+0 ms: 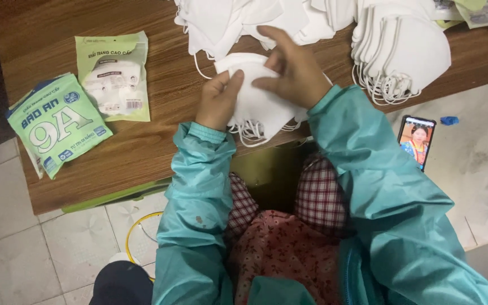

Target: Inspecting and stacking white face masks on a wooden table in a factory setting.

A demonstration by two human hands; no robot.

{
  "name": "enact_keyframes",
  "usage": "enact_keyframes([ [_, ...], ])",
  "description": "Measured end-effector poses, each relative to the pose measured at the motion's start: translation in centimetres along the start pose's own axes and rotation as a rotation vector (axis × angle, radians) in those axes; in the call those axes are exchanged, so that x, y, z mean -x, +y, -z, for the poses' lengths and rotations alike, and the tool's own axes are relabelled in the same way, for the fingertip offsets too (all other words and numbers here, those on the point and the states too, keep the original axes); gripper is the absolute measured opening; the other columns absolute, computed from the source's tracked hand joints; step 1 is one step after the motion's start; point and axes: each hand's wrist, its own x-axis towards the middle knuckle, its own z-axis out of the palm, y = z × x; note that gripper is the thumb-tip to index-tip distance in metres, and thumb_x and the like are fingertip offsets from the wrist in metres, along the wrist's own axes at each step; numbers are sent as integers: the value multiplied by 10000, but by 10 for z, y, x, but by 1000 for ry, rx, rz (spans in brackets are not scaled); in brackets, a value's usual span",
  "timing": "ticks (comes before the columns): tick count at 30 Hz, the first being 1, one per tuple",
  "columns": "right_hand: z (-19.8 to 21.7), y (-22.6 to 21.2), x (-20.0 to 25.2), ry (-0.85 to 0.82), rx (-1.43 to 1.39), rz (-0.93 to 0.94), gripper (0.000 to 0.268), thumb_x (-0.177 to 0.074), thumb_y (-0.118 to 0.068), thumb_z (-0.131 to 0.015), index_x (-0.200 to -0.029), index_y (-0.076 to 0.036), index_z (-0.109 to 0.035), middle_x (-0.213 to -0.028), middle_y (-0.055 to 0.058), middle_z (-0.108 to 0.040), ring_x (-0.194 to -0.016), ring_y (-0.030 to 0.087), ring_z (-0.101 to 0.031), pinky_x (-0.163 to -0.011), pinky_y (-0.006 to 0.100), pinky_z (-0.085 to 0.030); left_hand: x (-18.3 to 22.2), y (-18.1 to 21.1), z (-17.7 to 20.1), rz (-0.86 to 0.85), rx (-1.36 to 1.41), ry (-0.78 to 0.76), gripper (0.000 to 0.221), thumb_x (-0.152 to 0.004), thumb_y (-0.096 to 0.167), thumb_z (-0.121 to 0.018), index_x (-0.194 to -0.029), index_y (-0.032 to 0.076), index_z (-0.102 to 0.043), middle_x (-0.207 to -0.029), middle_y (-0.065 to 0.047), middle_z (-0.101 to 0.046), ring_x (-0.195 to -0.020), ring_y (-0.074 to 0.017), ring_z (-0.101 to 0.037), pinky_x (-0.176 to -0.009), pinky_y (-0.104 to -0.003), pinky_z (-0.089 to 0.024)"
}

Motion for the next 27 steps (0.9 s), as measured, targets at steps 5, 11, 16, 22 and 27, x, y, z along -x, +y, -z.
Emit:
enact_keyframes([
  [5, 7, 1, -1, 21, -201, -27, 612, -922, -12, -865, -1417, -90, -514, -869, 10, -679, -731, 86, -599, -709, 232, -525, 2, 9, -1, 13, 80, 48, 306, -934, 323, -685, -1093, 80, -782, -1003, -60, -796, -876, -142, -724, -772, -290, -620],
  [11, 1, 3, -2, 43, -257, -74, 544, -925, -18, -857, -1360, -92, -538, -850, -5, -693, -722, 72, -610, -686, 232, -522, 2, -1, -2, -158, 62, -38, 347, -885, 122, -771, -1226, 106, -709, -1144, -76, -733, -972, -179, -690, -823, -316, -622],
  [16, 17, 34, -3, 117, -219, -46, 375, -974, -39, -819, -1278, -87, -603, -912, 30, -713, -817, 125, -679, -712, 286, -609, 5, 2, 2, -447, -161, 17, 784, -952, -70, -693, -1606, 145, -318, -1696, -139, -323, -1610, -304, -262, -1361, -462, -201],
  [22, 37, 101, 4, 11, 561, -281, 499, -826, -444, -860, -1163, -102, -724, -987, 151, -709, -847, 371, -660, -708, 499, -496, -2, -4, 9, -437, -137, 96, 185, -963, 12, -684, -1088, 117, -773, -1131, -64, -774, -1084, -174, -722, -1020, -320, -596],
  [27, 44, 47, -3, -168, 559, -719, 629, -734, -315, -827, -1310, -168, -620, -1237, 129, -650, -1176, 393, -588, -877, 600, -523, -4, -2, 13, -287, -49, 258, 205, -936, 19, -696, -1082, 127, -791, -1149, -66, -780, -1123, -212, -716, -1056, -333, -580],
])
